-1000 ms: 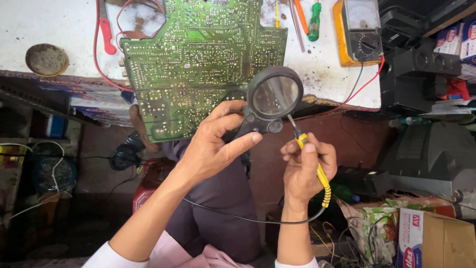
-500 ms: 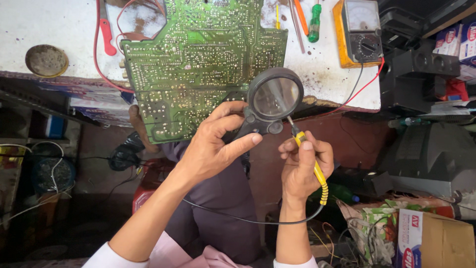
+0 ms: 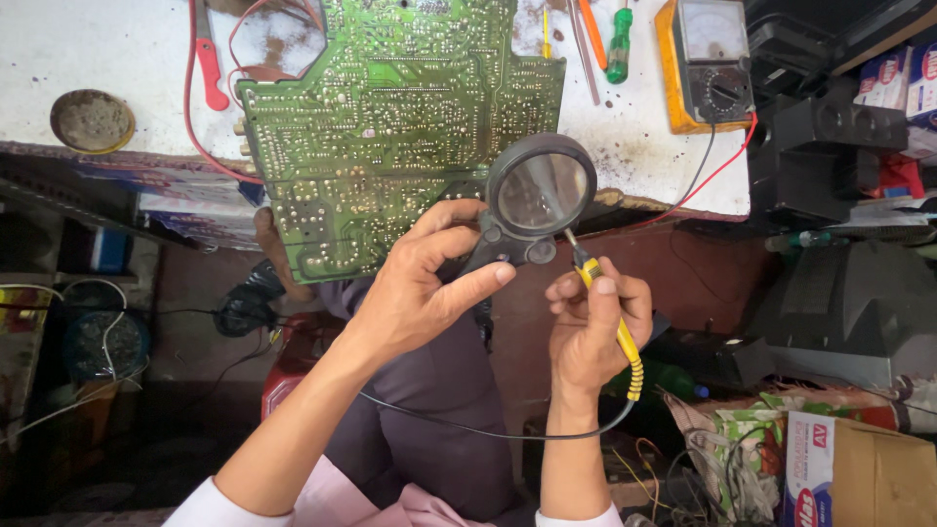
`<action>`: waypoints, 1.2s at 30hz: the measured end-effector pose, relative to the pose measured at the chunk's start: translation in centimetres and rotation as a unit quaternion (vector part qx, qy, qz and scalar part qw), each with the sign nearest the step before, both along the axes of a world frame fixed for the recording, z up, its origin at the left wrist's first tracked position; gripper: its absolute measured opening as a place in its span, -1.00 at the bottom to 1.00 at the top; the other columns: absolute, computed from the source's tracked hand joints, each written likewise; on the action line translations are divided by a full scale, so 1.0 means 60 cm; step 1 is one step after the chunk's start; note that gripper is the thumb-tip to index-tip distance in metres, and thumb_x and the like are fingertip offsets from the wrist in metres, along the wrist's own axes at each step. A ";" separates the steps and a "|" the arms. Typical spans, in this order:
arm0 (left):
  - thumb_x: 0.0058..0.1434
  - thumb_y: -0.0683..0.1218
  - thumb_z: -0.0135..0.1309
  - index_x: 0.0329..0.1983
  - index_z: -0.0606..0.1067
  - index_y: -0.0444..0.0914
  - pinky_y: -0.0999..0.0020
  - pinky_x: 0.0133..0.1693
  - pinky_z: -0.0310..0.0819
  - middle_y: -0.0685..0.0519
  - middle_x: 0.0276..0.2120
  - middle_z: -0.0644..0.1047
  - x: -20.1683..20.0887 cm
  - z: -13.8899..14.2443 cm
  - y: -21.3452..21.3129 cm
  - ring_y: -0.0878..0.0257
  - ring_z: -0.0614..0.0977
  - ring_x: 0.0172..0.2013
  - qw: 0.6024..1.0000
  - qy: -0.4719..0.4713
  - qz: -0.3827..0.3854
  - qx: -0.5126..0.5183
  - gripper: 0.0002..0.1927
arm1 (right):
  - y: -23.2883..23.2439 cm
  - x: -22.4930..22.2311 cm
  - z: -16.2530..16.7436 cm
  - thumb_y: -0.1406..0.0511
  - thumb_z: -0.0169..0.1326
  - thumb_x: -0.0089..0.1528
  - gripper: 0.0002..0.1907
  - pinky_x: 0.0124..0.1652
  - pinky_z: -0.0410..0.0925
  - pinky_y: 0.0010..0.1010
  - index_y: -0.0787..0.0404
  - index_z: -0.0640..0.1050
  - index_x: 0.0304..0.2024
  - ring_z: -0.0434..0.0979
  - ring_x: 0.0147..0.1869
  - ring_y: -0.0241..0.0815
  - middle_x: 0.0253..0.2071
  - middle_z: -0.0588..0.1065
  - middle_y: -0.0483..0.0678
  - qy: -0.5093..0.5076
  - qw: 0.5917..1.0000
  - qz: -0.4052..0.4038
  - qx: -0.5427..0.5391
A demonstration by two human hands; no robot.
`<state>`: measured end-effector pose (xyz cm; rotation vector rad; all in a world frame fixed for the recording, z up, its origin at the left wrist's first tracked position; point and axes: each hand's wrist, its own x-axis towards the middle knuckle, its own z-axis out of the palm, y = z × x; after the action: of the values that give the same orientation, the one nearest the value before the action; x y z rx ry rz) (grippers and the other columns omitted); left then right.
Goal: The person inspects a circuit board with a magnifying glass and a yellow probe, then uses a screwdriver and tweezers to remove a small component. They then handle a small cylindrical part with both hands.
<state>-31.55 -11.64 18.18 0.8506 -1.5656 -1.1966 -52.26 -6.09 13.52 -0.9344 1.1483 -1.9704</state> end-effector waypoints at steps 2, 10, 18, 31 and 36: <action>0.25 -0.03 0.28 -0.13 0.61 -0.30 0.28 0.08 0.48 -0.07 0.12 0.52 0.000 0.000 0.003 0.13 0.61 0.06 1.000 0.003 -0.001 -0.001 -0.74 | 0.002 0.000 0.000 0.28 0.08 0.40 -0.79 -0.39 0.35 -0.44 0.31 0.45 -0.03 0.54 -0.36 -0.09 -0.38 0.50 0.09 -0.011 1.000 -0.005 0.010; 0.25 -0.03 0.28 -0.15 0.61 -0.30 0.30 0.04 0.50 -0.06 0.11 0.52 0.000 0.001 0.007 0.15 0.62 0.05 1.000 0.001 -0.003 0.005 -0.75 | 0.004 0.005 0.005 0.25 0.09 0.39 -0.76 -0.42 0.33 -0.46 0.31 0.44 -0.06 0.53 -0.39 -0.10 -0.40 0.50 0.07 -0.041 0.998 -0.016 0.033; 0.24 -0.03 0.29 -0.18 0.60 -0.31 0.30 0.04 0.49 -0.06 0.12 0.52 0.007 0.003 0.009 0.16 0.62 0.03 1.000 -0.011 -0.002 0.010 -0.75 | 0.010 -0.020 -0.006 0.20 0.10 0.32 -0.78 -0.41 0.32 -0.44 0.21 0.49 -0.11 0.46 -0.38 -0.17 -0.45 0.45 -0.05 -0.209 0.977 -0.007 0.045; 0.22 -0.04 0.29 -0.21 0.56 -0.37 0.27 0.10 0.43 -0.13 0.15 0.51 0.048 0.003 -0.001 0.09 0.58 0.11 0.999 -0.038 0.000 -0.007 -0.72 | -0.067 -0.107 -0.135 0.20 0.11 0.39 -0.78 -0.28 0.33 -0.57 0.24 0.51 -0.13 0.38 -0.31 -0.27 -0.35 0.48 -0.07 -0.364 0.931 0.005 0.021; 0.20 -0.03 0.30 -0.19 0.58 -0.34 0.27 0.10 0.44 -0.11 0.15 0.51 0.056 0.005 -0.006 0.09 0.58 0.12 0.999 -0.048 0.005 -0.021 -0.72 | -0.047 -0.077 -0.088 0.19 0.15 0.35 -0.77 -0.35 0.32 -0.52 0.23 0.54 -0.11 0.40 -0.38 -0.24 -0.41 0.48 -0.07 -0.349 0.936 0.024 -0.020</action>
<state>-28.19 -12.01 18.50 0.9005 -1.6561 -1.1265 -56.90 -8.91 8.26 -0.2161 0.6649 -2.0343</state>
